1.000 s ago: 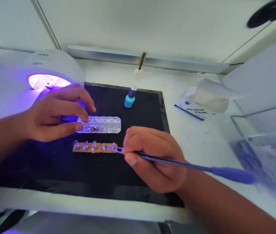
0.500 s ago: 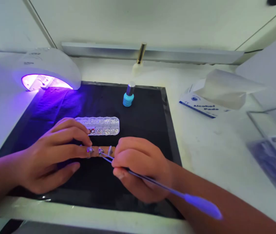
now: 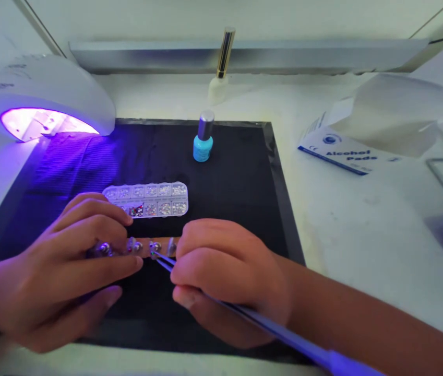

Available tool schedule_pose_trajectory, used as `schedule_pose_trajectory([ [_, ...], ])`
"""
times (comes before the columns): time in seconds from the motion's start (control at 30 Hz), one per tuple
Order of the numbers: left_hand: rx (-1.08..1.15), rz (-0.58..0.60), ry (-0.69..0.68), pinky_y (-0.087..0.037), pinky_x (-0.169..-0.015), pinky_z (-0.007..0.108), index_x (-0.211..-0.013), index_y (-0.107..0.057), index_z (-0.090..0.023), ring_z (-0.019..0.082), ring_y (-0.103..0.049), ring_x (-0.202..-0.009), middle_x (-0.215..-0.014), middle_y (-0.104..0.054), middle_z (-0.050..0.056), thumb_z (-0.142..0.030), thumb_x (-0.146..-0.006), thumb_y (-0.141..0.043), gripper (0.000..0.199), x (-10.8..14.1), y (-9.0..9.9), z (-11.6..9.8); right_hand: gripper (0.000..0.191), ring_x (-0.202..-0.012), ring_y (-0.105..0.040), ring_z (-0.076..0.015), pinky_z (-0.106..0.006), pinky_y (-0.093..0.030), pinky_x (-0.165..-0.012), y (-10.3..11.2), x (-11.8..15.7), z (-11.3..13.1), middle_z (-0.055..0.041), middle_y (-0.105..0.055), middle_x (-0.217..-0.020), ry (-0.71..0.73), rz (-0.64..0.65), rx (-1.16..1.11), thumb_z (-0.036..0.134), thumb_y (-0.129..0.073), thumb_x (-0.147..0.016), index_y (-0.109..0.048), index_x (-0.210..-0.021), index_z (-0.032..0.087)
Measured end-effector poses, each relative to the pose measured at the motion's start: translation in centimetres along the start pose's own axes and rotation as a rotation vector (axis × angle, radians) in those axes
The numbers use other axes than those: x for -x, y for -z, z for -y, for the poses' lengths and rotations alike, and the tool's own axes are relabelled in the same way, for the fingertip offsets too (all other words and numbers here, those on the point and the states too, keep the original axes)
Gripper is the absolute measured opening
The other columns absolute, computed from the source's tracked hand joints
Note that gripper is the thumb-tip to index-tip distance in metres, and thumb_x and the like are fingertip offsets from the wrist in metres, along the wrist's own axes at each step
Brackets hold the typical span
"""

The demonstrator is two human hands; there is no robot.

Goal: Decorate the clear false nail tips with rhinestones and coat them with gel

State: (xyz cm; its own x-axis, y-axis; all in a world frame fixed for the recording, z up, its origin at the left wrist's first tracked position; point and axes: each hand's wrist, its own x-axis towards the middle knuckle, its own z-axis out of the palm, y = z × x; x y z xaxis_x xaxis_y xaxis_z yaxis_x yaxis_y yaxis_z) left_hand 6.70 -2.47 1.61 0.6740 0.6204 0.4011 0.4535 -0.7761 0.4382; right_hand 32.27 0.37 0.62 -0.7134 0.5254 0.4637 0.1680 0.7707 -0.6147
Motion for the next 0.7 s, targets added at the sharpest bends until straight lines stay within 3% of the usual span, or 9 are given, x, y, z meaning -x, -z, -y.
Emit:
schedule_pose_trajectory([
  [0.23, -0.02, 0.006, 0.015, -0.044, -0.084, 0.051, -0.099, -0.065, -0.015, 0.027, -0.055, -0.097, -0.091, -0.06, 0.008, -0.011, -0.08, -0.054, 0.023, 0.0, -0.2, -0.1, 0.01, -0.065, -0.064, -0.014, -0.025, -0.057, -0.059, -0.8, -0.6, -1.7, -0.0034, -0.063, -0.072, 0.222, -0.061, -0.032, 0.02, -0.046, -0.094, -0.056, -0.089, 0.02],
  [0.7, -0.02, 0.021, 0.023, -0.04, -0.084, 0.053, -0.109, -0.064, -0.014, 0.029, -0.053, -0.1, -0.091, -0.059, 0.009, -0.011, -0.081, -0.053, 0.03, 0.0, -0.5, -0.1, 0.016, -0.068, -0.062, -0.0134, -0.025, -0.057, -0.063, -1.0, -0.8, -1.9, -0.004, -0.063, -0.072, 0.259, -0.081, 0.001, 0.018, -0.044, -0.096, -0.057, -0.086, 0.017],
])
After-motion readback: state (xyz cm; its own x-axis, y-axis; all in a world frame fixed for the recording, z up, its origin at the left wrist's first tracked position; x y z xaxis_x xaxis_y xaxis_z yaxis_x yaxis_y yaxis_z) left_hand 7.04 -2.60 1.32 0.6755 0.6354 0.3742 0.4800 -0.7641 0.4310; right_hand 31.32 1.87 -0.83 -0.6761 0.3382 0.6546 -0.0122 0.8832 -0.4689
